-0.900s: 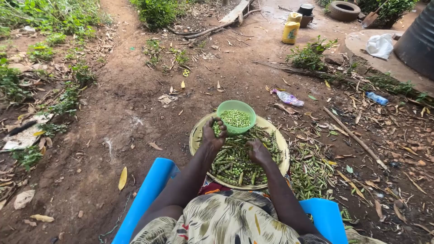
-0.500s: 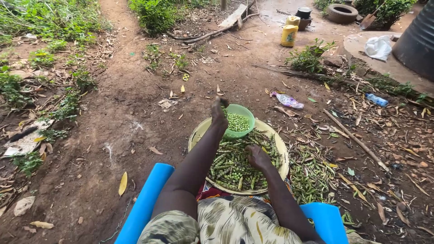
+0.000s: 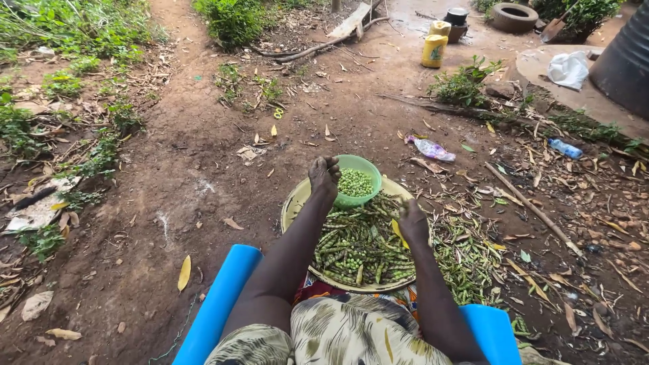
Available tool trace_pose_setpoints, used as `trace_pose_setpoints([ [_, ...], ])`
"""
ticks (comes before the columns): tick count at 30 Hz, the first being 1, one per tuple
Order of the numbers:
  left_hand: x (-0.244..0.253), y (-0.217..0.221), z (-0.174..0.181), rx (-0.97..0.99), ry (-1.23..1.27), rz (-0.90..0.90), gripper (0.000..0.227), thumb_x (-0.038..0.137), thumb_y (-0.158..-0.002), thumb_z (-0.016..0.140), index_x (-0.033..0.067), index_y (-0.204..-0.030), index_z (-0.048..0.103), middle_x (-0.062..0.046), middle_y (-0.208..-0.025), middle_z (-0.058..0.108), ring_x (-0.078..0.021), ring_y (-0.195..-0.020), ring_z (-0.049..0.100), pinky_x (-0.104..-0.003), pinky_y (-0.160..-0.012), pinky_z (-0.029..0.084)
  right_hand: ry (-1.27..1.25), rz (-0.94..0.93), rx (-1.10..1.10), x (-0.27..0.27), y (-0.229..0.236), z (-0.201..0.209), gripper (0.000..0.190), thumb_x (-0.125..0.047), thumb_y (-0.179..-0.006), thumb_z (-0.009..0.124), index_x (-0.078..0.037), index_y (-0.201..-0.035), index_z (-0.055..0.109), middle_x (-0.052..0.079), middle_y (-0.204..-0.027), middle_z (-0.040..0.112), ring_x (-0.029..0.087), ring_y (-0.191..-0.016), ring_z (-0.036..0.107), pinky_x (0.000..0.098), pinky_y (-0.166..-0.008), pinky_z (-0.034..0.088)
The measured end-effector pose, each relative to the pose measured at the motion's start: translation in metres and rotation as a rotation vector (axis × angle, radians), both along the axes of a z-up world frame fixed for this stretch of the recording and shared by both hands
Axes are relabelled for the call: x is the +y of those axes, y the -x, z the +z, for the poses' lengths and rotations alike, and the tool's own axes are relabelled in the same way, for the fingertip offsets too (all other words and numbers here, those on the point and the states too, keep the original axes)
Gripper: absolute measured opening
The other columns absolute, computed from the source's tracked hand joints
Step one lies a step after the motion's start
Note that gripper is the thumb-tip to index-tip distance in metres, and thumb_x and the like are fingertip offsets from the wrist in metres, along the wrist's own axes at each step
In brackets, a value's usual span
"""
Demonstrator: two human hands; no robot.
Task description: The person is removing green peas from their pods and placing them into a small green bowl.
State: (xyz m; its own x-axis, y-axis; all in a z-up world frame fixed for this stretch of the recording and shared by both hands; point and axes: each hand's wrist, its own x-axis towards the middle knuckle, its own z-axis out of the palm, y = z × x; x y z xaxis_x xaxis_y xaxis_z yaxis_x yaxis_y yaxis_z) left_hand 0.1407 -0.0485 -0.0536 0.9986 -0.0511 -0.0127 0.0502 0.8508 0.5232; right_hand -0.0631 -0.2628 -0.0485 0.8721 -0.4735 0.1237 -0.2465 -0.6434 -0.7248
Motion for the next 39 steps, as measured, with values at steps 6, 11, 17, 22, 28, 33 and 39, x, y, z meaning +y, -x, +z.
trace_pose_setpoints([
  [6, 0.028, 0.031, 0.014, 0.051, -0.169, 0.076, 0.023, 0.029, -0.110, 0.044, 0.0111, -0.105, 0.056, 0.003, -0.067, 0.050, -0.0071, -0.048, 0.039, -0.023, -0.039, 0.030, 0.584, -0.245, -0.137, -0.071, -0.021, -0.054, 0.029, -0.017, -0.081, 0.073, -0.009, -0.107, 0.062, 0.015, -0.096, 0.070, 0.033, -0.084, 0.064, 0.0436, -0.066, 0.054],
  [11, 0.035, 0.050, 0.005, 0.096, -0.310, 0.165, 0.018, 0.026, -0.110, 0.043, 0.0131, -0.106, 0.054, 0.002, -0.066, 0.049, -0.0090, -0.047, 0.039, -0.025, -0.039, 0.031, -0.141, -0.279, 0.035, -0.077, -0.032, -0.016, 0.029, -0.030, -0.110, 0.050, -0.007, -0.123, 0.061, 0.023, -0.094, 0.068, 0.037, -0.077, 0.066, 0.0509, -0.070, 0.051],
  [17, 0.029, 0.085, 0.005, 0.000, -0.533, 0.159, 0.019, 0.023, -0.109, 0.043, 0.0112, -0.111, 0.058, 0.003, -0.075, 0.052, -0.0075, -0.059, 0.044, -0.024, -0.049, 0.037, 0.218, -0.152, 0.117, -0.064, -0.074, 0.038, 0.038, -0.020, -0.097, 0.060, -0.007, -0.130, 0.047, 0.029, -0.102, 0.071, 0.045, -0.090, 0.070, 0.0554, -0.078, 0.055],
  [22, 0.028, 0.113, 0.031, 0.062, -0.731, 0.122, 0.027, 0.026, -0.108, 0.043, 0.0095, -0.117, 0.063, 0.003, -0.075, 0.052, -0.0071, -0.063, 0.046, -0.025, -0.054, 0.040, 0.199, 0.002, 0.185, -0.083, -0.162, -0.039, 0.032, -0.012, -0.095, 0.059, -0.009, -0.126, 0.052, 0.029, -0.109, 0.068, 0.041, -0.094, 0.069, 0.0554, -0.087, 0.051],
  [28, 0.023, 0.111, 0.033, -0.214, -1.101, 0.120, 0.030, 0.022, -0.106, 0.051, 0.0077, -0.128, 0.065, -0.007, -0.085, 0.062, -0.0154, -0.073, 0.056, -0.031, -0.064, 0.049, 0.146, 0.031, 0.383, -0.064, -0.160, -0.010, 0.047, -0.007, -0.097, 0.047, -0.016, -0.143, 0.048, 0.019, -0.104, 0.073, 0.035, -0.084, 0.072, 0.0503, -0.074, 0.057],
  [33, 0.016, 0.113, 0.028, -0.178, -1.392, -0.089, 0.031, 0.024, -0.104, 0.054, 0.0078, -0.126, 0.067, -0.017, -0.109, 0.076, -0.0247, -0.087, 0.075, -0.038, -0.080, 0.060, 0.205, -0.019, 0.320, -0.083, -0.162, -0.043, 0.061, -0.016, -0.097, 0.052, -0.026, -0.156, 0.040, 0.014, -0.118, 0.067, 0.029, -0.078, 0.066, 0.0431, -0.061, 0.052],
  [39, 0.025, 0.133, 0.029, -0.214, -1.538, -0.109, 0.028, 0.022, -0.100, 0.060, 0.0072, -0.121, 0.071, -0.020, -0.098, 0.078, -0.0274, -0.081, 0.078, -0.045, -0.079, 0.061, 0.208, -0.030, 0.119, -0.076, -0.142, -0.070, 0.062, -0.010, -0.089, 0.058, -0.014, -0.149, 0.044, 0.022, -0.119, 0.061, 0.027, -0.063, 0.061, 0.0442, -0.049, 0.052],
])
